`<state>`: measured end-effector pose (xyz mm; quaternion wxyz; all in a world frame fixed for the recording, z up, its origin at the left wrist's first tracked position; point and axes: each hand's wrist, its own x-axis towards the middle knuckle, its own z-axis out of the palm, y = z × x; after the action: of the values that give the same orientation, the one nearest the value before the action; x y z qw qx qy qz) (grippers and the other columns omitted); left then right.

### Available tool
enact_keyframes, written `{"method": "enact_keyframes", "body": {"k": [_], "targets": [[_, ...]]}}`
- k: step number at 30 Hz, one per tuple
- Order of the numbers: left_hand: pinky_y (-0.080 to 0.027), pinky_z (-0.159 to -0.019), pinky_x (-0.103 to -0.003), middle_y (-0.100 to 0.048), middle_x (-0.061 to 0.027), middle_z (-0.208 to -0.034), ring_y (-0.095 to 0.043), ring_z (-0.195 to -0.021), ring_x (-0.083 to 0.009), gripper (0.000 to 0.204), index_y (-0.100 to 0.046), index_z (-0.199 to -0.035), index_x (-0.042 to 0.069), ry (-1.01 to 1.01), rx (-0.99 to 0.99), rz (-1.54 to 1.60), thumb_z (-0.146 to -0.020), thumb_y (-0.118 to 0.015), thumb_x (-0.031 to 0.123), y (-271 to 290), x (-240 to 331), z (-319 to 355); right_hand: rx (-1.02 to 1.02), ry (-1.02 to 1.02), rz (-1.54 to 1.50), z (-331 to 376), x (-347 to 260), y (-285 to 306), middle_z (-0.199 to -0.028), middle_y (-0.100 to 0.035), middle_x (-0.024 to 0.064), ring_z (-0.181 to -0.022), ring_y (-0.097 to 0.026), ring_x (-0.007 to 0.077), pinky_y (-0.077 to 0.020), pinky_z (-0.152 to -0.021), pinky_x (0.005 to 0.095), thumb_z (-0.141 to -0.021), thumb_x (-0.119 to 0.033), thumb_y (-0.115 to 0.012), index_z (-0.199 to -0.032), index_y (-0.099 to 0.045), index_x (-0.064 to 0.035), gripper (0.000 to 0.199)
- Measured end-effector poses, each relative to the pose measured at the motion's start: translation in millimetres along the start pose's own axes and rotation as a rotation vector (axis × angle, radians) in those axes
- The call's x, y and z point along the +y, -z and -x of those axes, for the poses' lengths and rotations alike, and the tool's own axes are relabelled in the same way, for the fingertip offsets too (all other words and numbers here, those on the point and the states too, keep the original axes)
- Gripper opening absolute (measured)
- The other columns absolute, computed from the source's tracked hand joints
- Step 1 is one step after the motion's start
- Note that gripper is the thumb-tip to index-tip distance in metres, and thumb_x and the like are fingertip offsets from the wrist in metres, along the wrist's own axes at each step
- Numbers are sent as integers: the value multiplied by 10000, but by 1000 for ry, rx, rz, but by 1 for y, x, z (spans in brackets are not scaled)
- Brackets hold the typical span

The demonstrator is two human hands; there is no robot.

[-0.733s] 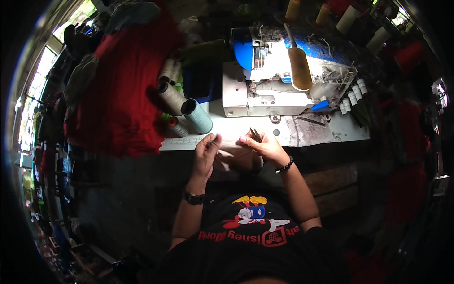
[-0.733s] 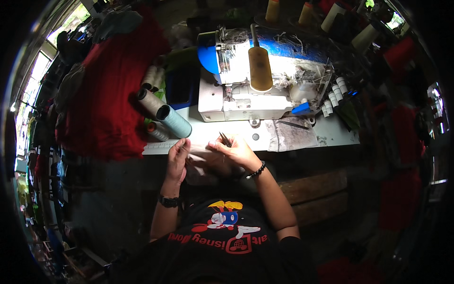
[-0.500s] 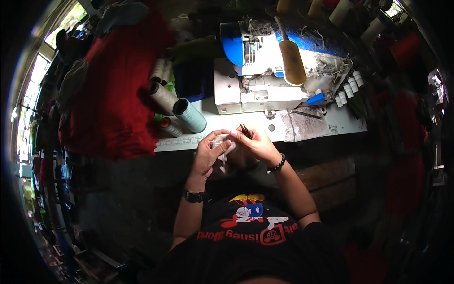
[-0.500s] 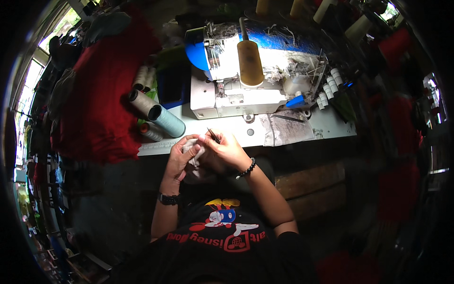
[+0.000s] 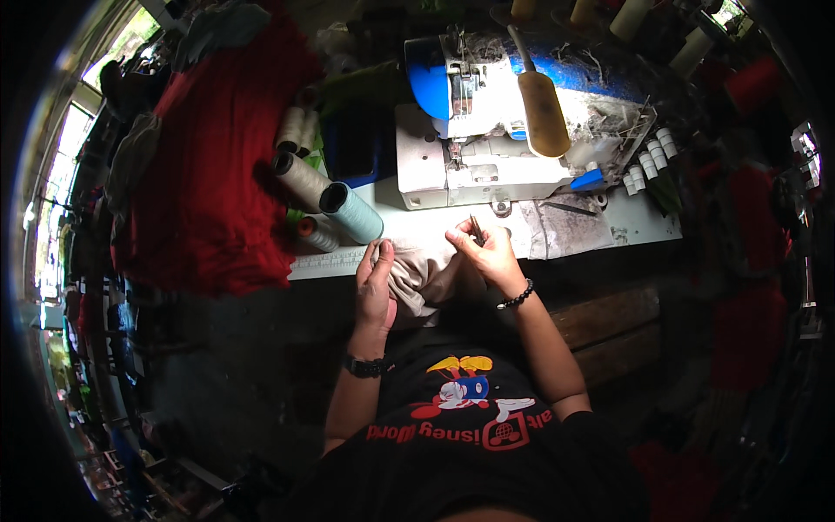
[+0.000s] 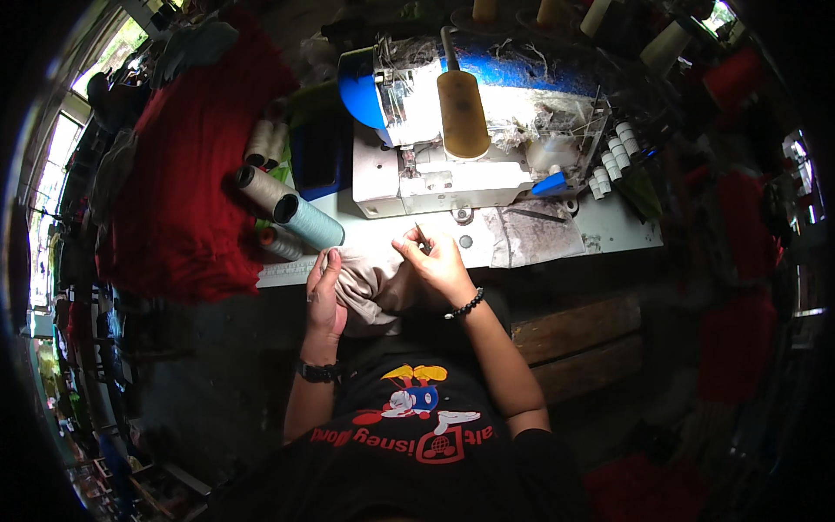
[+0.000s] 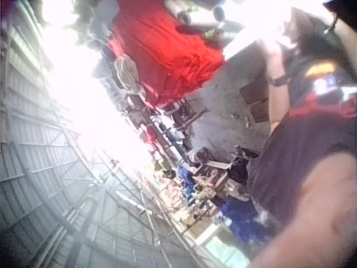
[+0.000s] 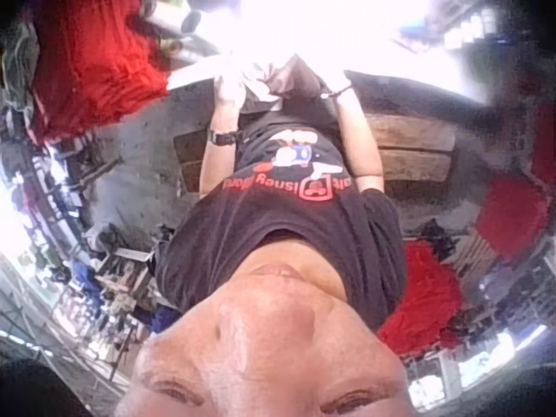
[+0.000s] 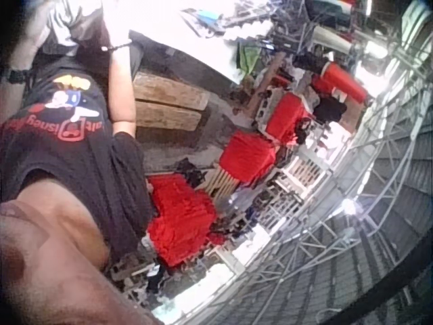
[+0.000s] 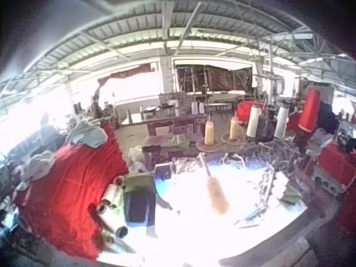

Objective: The person uses a pair of scissors to trim the edges of a piece of light-colored fabric held in their hands. The task is performed at a sewing station with a sewing machine and spools of thread visible in the background.

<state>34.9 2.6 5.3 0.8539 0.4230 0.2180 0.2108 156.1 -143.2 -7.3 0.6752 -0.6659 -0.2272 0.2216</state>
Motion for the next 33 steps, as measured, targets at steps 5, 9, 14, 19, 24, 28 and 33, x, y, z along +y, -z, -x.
{"method": "enact_keyframes", "body": {"k": [5, 9, 14, 19, 24, 28, 33], "targets": [[-408, -896, -257, -575, -16, -1032, -526, -970, -92, 210, -574, -1079, 29, -70, 34, -32, -980, -493, 195, 4, -4, 1, 149, 127, 374, 10, -25, -12, -927, -622, 129, -804, -578, 176, -463, -705, 282, -886, -182, -605, -1118, -581, 5, 299], [-434, -889, -275, -598, -45, -1084, -555, -997, -114, 248, -577, -1118, 15, -22, 42, 53, -980, -488, 201, -8, 5, 7, 51, 275, 347, 30, -42, -27, -971, -611, 177, -877, -617, 293, -478, -789, 328, -880, -131, -578, -1199, -546, 19, 354], [-469, -832, -269, -619, -49, -1042, -586, -937, -119, 255, -594, -1091, 13, -7, 63, 66, -976, -500, 222, -15, 7, 12, 124, 454, 626, 35, -52, -43, -926, -616, 136, -731, -640, 237, -513, -631, 299, -815, -79, -665, -1177, -569, 12, 385], [-471, -822, -264, -621, -52, -1035, -589, -926, -122, 273, -594, -1085, -1, 1, 115, 68, -975, -506, 233, -14, 5, 12, 124, 505, 768, 35, -52, -45, -940, -614, 130, -721, -643, 267, -528, -615, 329, -806, -113, -676, -1158, -581, 0, 382], [-471, -823, -265, -622, -63, -1032, -590, -927, -125, 288, -596, -1077, -7, 12, 89, 60, -977, -501, 246, -13, 3, 12, 123, 525, 786, 34, -51, -45, -944, -608, 132, -723, -642, 273, -529, -610, 334, -806, -116, -671, -1165, -576, 0, 389], [-476, -800, -258, -628, -64, -1017, -600, -905, -124, 301, -599, -1074, -2, 8, 68, 69, -976, -504, 266, -15, 5, 12, 137, 546, 789, 32, -46, -46, -937, -601, 140, -717, -640, 265, -526, -609, 338, -806, -107, -673, -1166, -572, 6, 391], [-481, -753, -238, -636, -51, -993, -608, -863, -108, 313, -604, -1067, 6, 72, 95, 11, -978, -497, 286, -17, 8, 16, 224, 594, 519, 27, -43, -47, -894, -603, 148, -703, -621, 274, -506, -620, 338, -822, -109, -658, -1155, -562, 18, 369]]}}
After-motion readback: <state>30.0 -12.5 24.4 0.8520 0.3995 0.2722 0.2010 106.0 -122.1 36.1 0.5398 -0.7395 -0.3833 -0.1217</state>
